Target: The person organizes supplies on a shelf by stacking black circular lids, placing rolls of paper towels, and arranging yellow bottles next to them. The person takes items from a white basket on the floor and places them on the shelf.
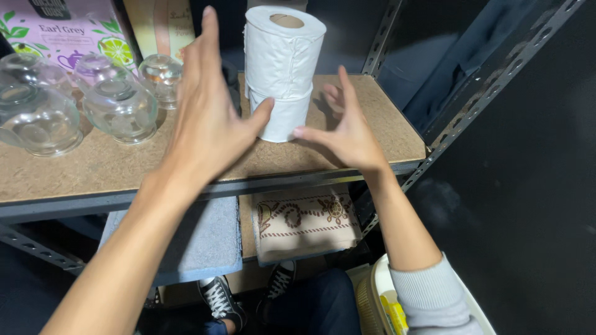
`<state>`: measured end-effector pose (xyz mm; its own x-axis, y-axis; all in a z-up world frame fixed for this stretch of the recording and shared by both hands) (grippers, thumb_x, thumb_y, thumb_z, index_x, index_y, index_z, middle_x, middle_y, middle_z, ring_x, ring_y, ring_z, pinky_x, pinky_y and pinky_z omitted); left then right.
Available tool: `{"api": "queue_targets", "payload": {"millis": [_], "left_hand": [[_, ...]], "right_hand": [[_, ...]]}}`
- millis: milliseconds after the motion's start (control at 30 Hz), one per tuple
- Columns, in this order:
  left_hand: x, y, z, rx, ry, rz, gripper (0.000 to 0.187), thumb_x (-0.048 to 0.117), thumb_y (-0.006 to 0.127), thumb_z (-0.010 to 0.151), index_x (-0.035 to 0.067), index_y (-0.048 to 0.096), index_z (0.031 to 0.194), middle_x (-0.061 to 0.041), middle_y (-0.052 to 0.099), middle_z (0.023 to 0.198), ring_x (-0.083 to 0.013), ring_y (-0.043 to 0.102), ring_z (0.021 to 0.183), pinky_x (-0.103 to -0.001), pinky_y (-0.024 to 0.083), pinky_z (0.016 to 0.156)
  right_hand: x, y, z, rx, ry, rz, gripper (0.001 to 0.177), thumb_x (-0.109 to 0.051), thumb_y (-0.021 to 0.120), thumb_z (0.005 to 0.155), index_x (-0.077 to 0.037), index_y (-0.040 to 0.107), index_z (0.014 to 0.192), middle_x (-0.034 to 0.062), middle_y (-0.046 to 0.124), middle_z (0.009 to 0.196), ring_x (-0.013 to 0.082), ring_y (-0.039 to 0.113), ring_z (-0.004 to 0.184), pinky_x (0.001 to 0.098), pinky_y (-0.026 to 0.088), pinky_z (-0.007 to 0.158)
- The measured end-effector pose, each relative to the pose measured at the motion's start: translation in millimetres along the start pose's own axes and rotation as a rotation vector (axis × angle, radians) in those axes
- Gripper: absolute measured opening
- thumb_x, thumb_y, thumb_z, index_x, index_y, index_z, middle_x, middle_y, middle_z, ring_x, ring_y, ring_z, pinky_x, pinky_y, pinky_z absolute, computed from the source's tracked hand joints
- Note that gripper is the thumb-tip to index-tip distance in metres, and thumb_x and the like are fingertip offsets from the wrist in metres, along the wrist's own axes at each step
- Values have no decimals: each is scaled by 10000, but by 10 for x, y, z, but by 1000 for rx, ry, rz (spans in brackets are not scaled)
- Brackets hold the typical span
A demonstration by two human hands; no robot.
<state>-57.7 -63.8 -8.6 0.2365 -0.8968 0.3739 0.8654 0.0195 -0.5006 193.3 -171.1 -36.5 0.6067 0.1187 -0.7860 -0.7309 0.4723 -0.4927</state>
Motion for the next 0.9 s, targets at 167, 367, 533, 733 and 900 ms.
{"api": "queue_targets", "payload": {"millis": [167, 367, 533, 733, 900], "left_hand": [[401, -93, -660, -74, -78, -173, 868, 196, 820, 1090, 36, 322, 1783, -252, 617, 1556, -356, 695, 1331, -580, 522, 1142], [366, 267, -726, -52, -104, -315, 805, 11, 812, 1047, 17, 404, 1740, -281, 615, 1593, -383, 666, 1455, -457, 612, 1075], [142, 684, -55, 224, 15, -23, 1124, 228, 1008, 1185, 12, 122, 1843, -334, 342, 1920, -496, 360, 1842, -584, 304, 1577], [266, 922, 554, 123, -321, 209, 1430, 748, 1242, 967, -45, 296, 1687, -326, 294, 1755, -608, 549, 1570, -730, 495, 1171], [132, 1051, 597, 145, -313, 459, 1103, 745, 1120, 930, 12, 528, 1502, -280, 525, 1465, -586, 769, 1078, -692, 485, 990]], "right_hand": [[237, -111, -754, 37, -102, -8, 1342, -272, 967, 896, -92, 37, 1847, 308, 387, 1856, 389, 448, 1743, 527, 389, 1397], [608, -137, -1356, 160, -252, -379, 852, -136, 945, 1011, -111, 478, 1723, 125, 637, 1695, 347, 593, 1566, 502, 494, 1289], [777, -41, -1399, 147, -271, -346, 773, -153, 891, 1044, -30, 532, 1717, 108, 542, 1725, 337, 431, 1707, 519, 348, 1470], [1069, 40, -1358, 238, -406, -535, 793, -246, 867, 1093, -18, 482, 1748, 129, 487, 1734, 366, 420, 1670, 573, 383, 1476], [1062, 2, -1351, 203, -416, -564, 770, -259, 818, 1126, -33, 448, 1763, 168, 511, 1737, 400, 469, 1660, 559, 394, 1423]]}}
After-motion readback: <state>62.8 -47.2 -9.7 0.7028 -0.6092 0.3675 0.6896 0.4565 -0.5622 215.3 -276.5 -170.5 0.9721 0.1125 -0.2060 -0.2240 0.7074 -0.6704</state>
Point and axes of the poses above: each hand's wrist, its own z-axis towards the middle knuckle, its own y-axis out of the palm, x = y × z, the point moved 1 cm from there along z, towards the middle knuckle
